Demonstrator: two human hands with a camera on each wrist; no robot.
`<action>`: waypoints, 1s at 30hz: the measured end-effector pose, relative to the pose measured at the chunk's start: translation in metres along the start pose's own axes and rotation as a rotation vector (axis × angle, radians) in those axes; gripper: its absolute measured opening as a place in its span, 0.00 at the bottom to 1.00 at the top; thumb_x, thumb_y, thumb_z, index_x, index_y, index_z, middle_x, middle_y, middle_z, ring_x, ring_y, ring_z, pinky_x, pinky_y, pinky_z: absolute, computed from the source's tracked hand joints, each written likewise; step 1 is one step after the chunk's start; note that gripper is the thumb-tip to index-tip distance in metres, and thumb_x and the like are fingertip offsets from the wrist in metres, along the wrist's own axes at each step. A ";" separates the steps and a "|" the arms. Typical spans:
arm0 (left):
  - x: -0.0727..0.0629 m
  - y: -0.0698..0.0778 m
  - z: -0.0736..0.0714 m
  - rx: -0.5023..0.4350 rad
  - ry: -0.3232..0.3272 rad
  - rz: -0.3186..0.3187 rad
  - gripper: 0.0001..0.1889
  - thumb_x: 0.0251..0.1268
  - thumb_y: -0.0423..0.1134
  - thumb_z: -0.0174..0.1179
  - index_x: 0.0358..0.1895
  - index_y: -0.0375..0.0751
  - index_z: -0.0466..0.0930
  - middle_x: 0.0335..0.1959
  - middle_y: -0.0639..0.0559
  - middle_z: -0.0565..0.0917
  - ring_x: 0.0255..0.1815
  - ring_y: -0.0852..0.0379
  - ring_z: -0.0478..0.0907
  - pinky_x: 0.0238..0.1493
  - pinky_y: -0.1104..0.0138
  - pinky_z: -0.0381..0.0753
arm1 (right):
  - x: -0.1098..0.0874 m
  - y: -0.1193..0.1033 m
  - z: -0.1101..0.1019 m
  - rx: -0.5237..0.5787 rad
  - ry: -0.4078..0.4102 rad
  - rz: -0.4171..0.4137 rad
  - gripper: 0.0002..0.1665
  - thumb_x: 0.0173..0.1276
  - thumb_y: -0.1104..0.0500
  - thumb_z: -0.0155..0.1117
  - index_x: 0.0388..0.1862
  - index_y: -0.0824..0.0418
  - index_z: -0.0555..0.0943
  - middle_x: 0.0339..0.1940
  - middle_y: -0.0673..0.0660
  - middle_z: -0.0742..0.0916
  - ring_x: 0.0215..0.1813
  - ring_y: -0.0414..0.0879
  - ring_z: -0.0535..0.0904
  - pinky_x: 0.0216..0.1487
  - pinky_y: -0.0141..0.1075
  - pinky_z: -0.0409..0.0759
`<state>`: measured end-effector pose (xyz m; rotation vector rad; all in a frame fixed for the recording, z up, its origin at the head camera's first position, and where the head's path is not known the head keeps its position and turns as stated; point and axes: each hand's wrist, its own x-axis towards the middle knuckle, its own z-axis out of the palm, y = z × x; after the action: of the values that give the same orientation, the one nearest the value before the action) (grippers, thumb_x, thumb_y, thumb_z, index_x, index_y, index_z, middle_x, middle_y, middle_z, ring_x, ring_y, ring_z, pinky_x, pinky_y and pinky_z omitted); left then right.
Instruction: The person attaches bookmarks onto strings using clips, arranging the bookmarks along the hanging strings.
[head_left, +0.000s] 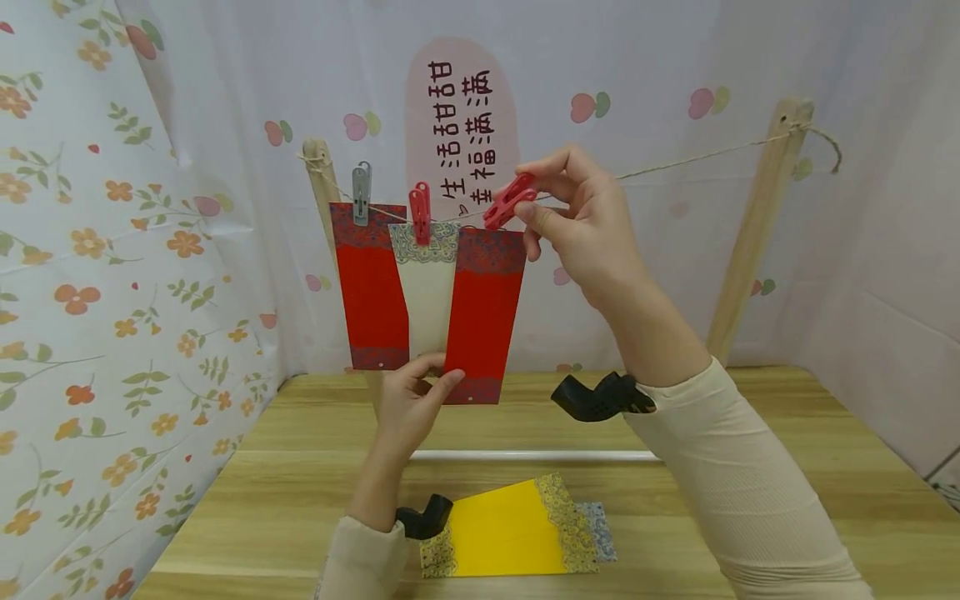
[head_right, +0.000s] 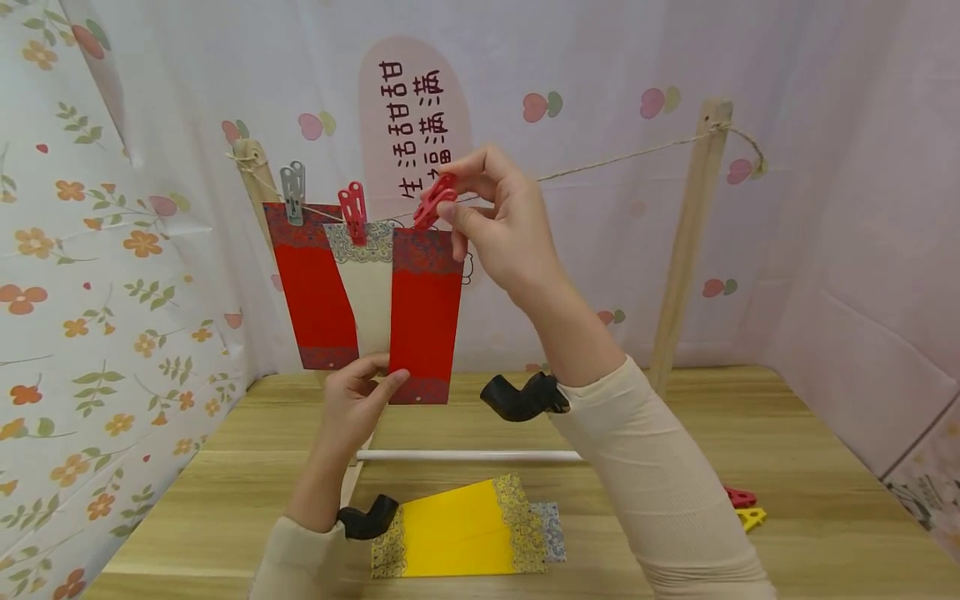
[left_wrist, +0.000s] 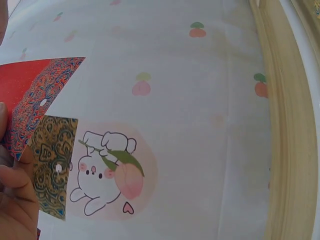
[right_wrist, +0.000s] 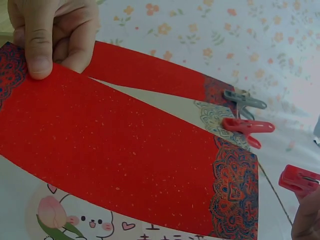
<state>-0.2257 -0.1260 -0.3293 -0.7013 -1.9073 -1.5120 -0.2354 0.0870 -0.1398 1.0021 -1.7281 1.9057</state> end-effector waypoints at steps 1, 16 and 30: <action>0.001 0.001 0.001 -0.008 0.001 -0.006 0.06 0.58 0.22 0.66 0.38 0.27 0.84 0.33 0.34 0.86 0.20 0.67 0.68 0.14 0.74 0.64 | 0.001 0.000 0.000 -0.004 0.004 -0.005 0.14 0.69 0.76 0.58 0.45 0.60 0.78 0.38 0.48 0.90 0.18 0.47 0.73 0.21 0.31 0.75; 0.007 0.003 0.015 -0.076 -0.001 -0.038 0.07 0.60 0.24 0.66 0.40 0.26 0.84 0.35 0.33 0.85 0.22 0.65 0.70 0.20 0.75 0.71 | 0.023 -0.012 0.006 -0.127 0.004 0.079 0.09 0.68 0.74 0.60 0.43 0.64 0.78 0.38 0.56 0.88 0.14 0.46 0.68 0.15 0.30 0.70; 0.008 0.002 0.020 -0.121 -0.014 -0.044 0.06 0.61 0.23 0.64 0.40 0.24 0.83 0.34 0.31 0.85 0.19 0.66 0.64 0.15 0.75 0.60 | 0.030 -0.009 0.009 -0.322 -0.048 0.156 0.08 0.71 0.72 0.57 0.45 0.63 0.76 0.37 0.56 0.84 0.12 0.45 0.63 0.17 0.30 0.70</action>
<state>-0.2327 -0.1055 -0.3256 -0.7291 -1.8651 -1.6649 -0.2469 0.0739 -0.1126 0.8176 -2.1116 1.6267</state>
